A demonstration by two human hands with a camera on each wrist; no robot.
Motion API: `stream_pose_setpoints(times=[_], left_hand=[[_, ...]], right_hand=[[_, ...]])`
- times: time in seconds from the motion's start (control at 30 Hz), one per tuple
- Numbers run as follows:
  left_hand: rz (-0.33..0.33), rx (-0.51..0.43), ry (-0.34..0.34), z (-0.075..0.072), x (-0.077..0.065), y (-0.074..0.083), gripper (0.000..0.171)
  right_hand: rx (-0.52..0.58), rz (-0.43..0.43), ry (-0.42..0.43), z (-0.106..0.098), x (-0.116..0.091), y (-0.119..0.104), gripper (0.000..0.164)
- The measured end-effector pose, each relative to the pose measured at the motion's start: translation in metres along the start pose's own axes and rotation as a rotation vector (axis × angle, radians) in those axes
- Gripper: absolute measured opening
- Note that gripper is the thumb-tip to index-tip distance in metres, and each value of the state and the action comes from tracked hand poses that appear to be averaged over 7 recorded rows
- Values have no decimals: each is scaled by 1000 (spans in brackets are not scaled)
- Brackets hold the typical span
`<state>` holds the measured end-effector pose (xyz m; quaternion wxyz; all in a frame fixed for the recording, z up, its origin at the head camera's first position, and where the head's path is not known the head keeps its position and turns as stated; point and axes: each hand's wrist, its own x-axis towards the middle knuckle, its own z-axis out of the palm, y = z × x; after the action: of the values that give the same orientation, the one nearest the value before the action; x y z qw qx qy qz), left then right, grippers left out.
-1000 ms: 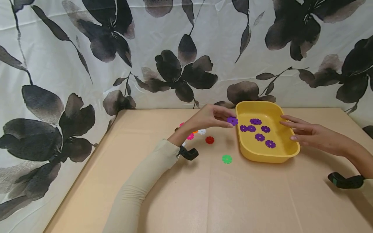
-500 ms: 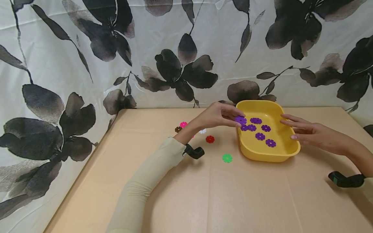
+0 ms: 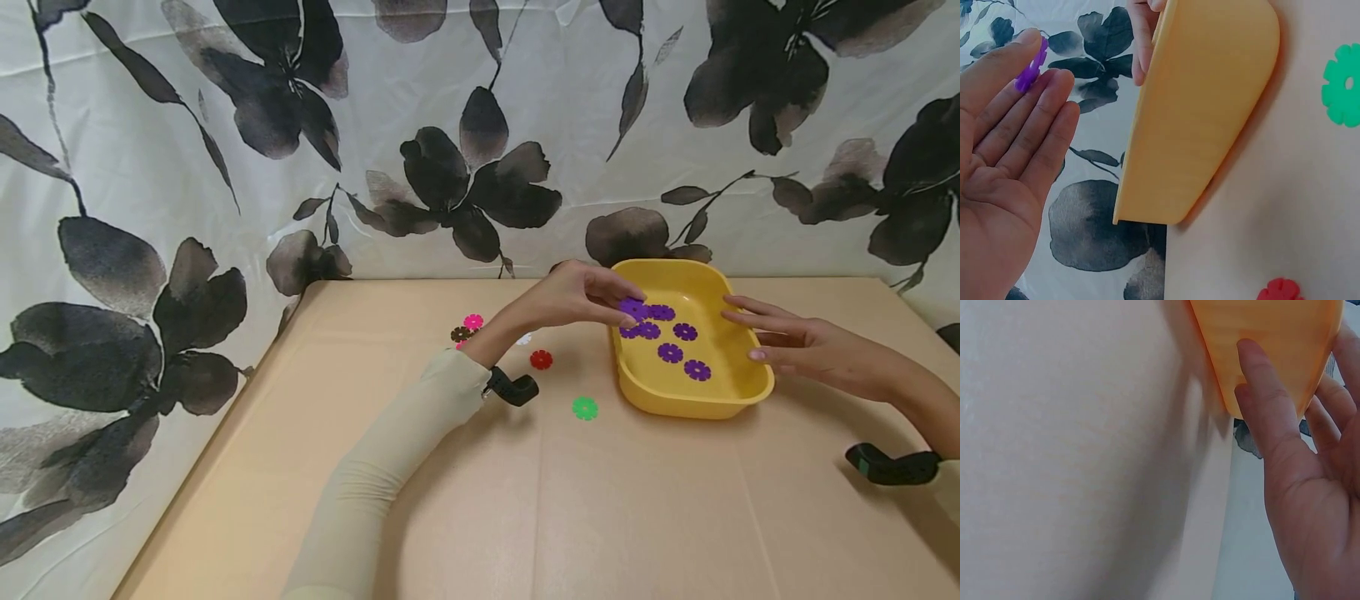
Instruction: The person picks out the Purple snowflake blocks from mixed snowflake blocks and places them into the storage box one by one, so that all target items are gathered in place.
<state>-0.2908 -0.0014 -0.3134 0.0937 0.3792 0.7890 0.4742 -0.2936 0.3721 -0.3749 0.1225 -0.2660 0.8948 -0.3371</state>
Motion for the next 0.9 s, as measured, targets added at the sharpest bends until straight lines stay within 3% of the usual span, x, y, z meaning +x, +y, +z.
stream_pose_setpoints(times=[0.23, 0.6, 0.9], left_hand=[[-35, 44, -15, 0, 6, 4, 39], [-71, 27, -16, 2, 14, 8, 42], [-68, -35, 16, 7, 22, 4, 42]], right_hand=[[-1, 19, -13, 0, -1, -1, 63], [28, 11, -14, 1, -2, -1, 64], [5, 54, -2, 2, -1, -4, 79]])
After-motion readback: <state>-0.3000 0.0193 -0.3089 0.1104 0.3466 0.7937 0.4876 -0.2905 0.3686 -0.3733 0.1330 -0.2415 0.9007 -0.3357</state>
